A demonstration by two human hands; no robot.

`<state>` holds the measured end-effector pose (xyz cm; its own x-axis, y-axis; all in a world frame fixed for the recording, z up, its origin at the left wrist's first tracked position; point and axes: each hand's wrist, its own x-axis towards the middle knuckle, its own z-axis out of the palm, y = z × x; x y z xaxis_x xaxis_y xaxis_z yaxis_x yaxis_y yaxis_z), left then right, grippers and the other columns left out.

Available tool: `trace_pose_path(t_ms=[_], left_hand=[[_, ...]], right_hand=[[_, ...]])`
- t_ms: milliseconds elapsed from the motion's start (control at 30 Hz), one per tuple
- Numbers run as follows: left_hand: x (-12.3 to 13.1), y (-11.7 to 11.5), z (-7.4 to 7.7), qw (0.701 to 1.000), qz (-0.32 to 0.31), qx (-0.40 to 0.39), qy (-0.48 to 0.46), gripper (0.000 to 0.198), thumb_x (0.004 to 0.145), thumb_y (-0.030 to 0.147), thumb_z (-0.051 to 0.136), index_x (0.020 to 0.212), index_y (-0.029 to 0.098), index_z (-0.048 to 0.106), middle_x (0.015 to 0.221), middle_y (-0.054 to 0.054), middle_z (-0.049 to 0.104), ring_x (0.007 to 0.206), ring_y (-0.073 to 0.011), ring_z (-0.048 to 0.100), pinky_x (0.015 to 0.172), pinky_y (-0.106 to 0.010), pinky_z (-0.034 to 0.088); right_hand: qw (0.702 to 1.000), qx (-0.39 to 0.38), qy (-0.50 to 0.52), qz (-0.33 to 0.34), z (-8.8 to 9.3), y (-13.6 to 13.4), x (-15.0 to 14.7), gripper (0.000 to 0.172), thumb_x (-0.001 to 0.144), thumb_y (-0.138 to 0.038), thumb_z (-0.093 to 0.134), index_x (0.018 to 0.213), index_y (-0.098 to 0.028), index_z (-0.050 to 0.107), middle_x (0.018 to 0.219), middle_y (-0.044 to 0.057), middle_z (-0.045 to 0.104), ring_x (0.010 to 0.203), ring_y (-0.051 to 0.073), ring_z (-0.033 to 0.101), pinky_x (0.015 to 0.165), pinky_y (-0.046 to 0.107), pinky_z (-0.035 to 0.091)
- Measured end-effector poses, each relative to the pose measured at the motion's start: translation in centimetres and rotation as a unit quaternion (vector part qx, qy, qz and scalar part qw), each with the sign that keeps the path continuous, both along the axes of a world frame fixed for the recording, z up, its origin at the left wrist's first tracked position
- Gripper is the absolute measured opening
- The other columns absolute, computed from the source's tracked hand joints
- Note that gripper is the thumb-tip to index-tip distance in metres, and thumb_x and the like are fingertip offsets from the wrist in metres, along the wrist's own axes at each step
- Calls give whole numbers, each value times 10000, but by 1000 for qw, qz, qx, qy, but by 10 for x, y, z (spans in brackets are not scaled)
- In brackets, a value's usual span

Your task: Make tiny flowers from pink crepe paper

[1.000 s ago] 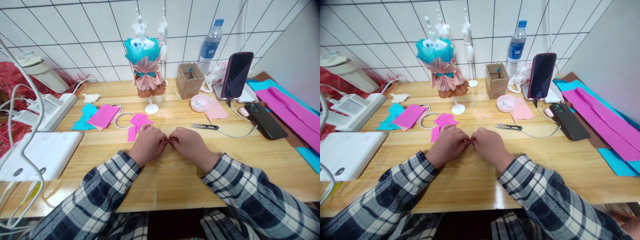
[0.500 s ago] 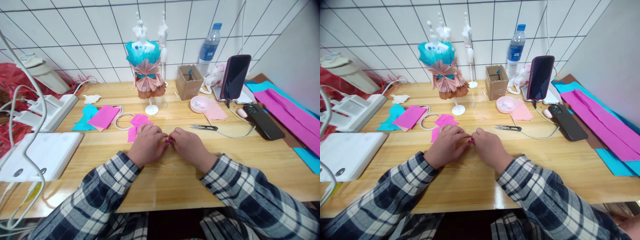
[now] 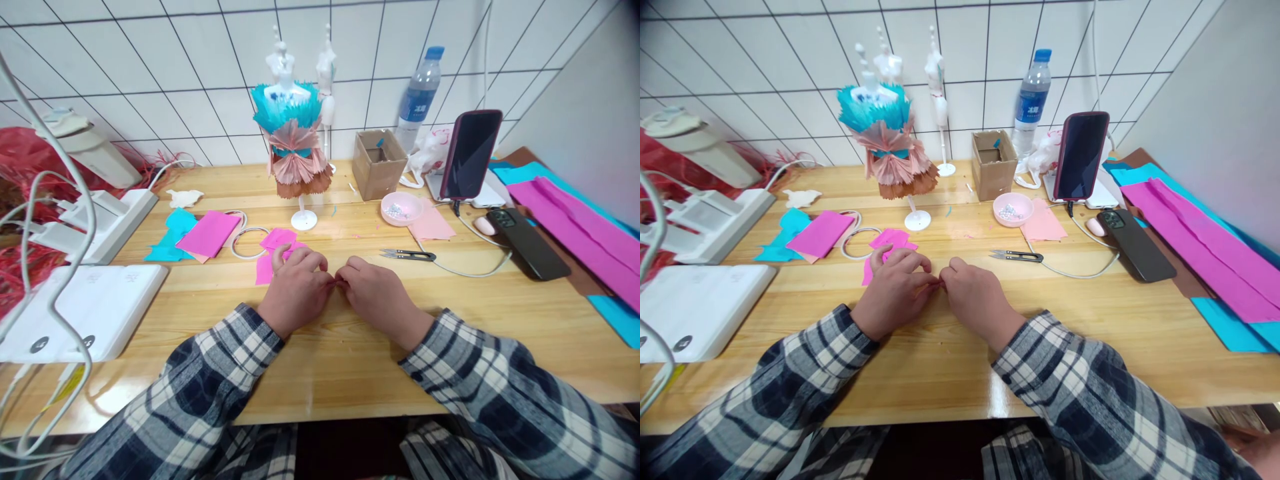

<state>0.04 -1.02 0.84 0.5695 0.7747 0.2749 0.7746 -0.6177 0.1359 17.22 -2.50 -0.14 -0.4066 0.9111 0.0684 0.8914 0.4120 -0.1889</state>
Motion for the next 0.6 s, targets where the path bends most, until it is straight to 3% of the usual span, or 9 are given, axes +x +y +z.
trace_pose_path(t_ms=[200, 300, 367, 467, 600], left_hand=[[2, -2, 2, 1000, -24, -3, 15, 196, 807, 178, 534, 715, 222, 701, 849, -39, 656, 915, -239, 527, 993, -555, 246], [-1, 0, 2, 999, -28, -14, 4, 185, 806, 194, 542, 709, 208, 698, 830, -49, 657, 897, -240, 536, 951, -523, 326], [-5, 3, 0, 998, -22, -41, -39, 158, 798, 211, 565, 706, 193, 693, 864, -59, 670, 889, -232, 560, 893, -464, 405], [-10, 8, -5, 985, 3, -94, -147, 98, 766, 180, 590, 717, 181, 675, 937, -56, 704, 889, -198, 620, 848, -371, 473], [-11, 9, -10, 961, 58, -169, -210, 108, 794, 231, 583, 803, 202, 687, 874, -25, 740, 801, -169, 669, 767, -310, 514]], right_hand=[[1000, -14, 12, 8, 0, 0, -3, 254, 947, -250, 419, 872, -202, 657, 879, 44, 617, 689, 141, 565, 550, 269, 307], [997, -4, 74, 21, 2, 7, 9, 179, 913, -273, 500, 961, -224, 666, 918, 28, 638, 756, 146, 587, 611, 254, 365], [991, 25, 130, 0, 4, 17, 26, 218, 881, -294, 563, 1071, -228, 645, 981, 27, 648, 850, 154, 596, 686, 250, 399], [984, 81, 138, -78, 3, 33, 55, 188, 875, -292, 564, 995, -208, 681, 952, 38, 655, 880, 175, 591, 728, 273, 406], [994, 53, 80, -48, 3, 44, 73, 186, 872, -274, 550, 915, -208, 718, 921, 51, 667, 925, 208, 570, 789, 304, 400]])
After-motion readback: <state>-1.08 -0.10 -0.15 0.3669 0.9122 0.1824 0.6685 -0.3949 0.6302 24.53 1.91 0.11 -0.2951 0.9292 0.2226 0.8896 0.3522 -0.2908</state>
